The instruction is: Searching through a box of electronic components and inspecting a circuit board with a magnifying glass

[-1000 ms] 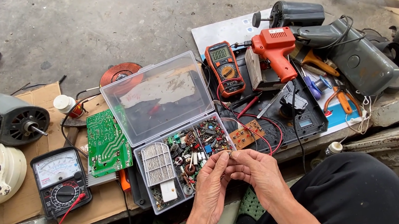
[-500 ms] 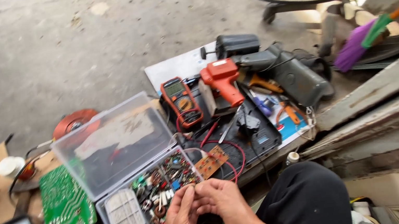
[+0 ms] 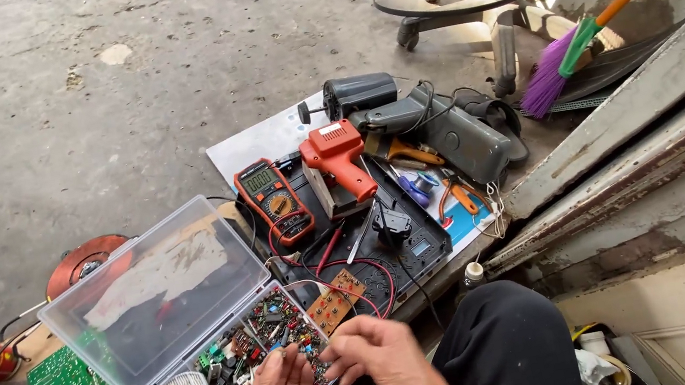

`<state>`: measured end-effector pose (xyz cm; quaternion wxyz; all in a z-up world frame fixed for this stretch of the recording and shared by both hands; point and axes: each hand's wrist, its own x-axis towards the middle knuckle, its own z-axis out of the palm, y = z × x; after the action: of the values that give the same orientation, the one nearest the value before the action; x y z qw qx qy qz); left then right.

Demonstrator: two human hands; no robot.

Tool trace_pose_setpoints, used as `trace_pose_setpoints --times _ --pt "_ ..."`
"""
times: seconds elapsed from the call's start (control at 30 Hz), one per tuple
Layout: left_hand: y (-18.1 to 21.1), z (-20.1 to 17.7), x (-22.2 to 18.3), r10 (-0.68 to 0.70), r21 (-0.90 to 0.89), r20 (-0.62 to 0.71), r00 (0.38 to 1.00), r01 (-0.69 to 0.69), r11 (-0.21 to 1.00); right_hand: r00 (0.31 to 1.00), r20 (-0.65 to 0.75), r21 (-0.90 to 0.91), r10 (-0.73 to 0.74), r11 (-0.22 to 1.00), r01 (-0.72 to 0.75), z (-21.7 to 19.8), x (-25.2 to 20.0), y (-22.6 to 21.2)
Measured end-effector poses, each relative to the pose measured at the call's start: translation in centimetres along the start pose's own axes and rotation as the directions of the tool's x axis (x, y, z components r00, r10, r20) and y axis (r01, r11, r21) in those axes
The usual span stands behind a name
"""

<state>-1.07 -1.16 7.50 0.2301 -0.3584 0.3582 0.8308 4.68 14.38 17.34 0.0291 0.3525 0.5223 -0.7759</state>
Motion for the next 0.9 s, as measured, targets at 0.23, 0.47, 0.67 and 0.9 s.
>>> trace_pose_setpoints --times 0.23,0.47,0.67,0.9 --pt "0.3 -1.7 3.0 -0.072 0.028 -0.150 0.986 0.077 0.997 0.814 -0.195 0.017 -0.548 0.828 0.561 -11.6 -3.0 -9.6" --pt "0.1 -2.5 3.8 -0.075 0.048 -0.173 0.982 0.085 0.995 0.664 -0.474 -0.106 -0.578 0.786 0.609 -19.4 -0.5 -9.9" --pt "0.2 -2.3 4.0 -0.087 0.050 -0.172 0.981 0.097 0.994 0.795 -0.494 -0.133 -0.352 0.934 0.331 -15.6 0.3 -9.8" --pt "-0.3 -1.5 3.6 -0.117 0.074 -0.207 0.971 0.135 0.988 0.805 -0.498 -0.074 -0.321 0.941 0.329 -16.3 3.4 -7.9"
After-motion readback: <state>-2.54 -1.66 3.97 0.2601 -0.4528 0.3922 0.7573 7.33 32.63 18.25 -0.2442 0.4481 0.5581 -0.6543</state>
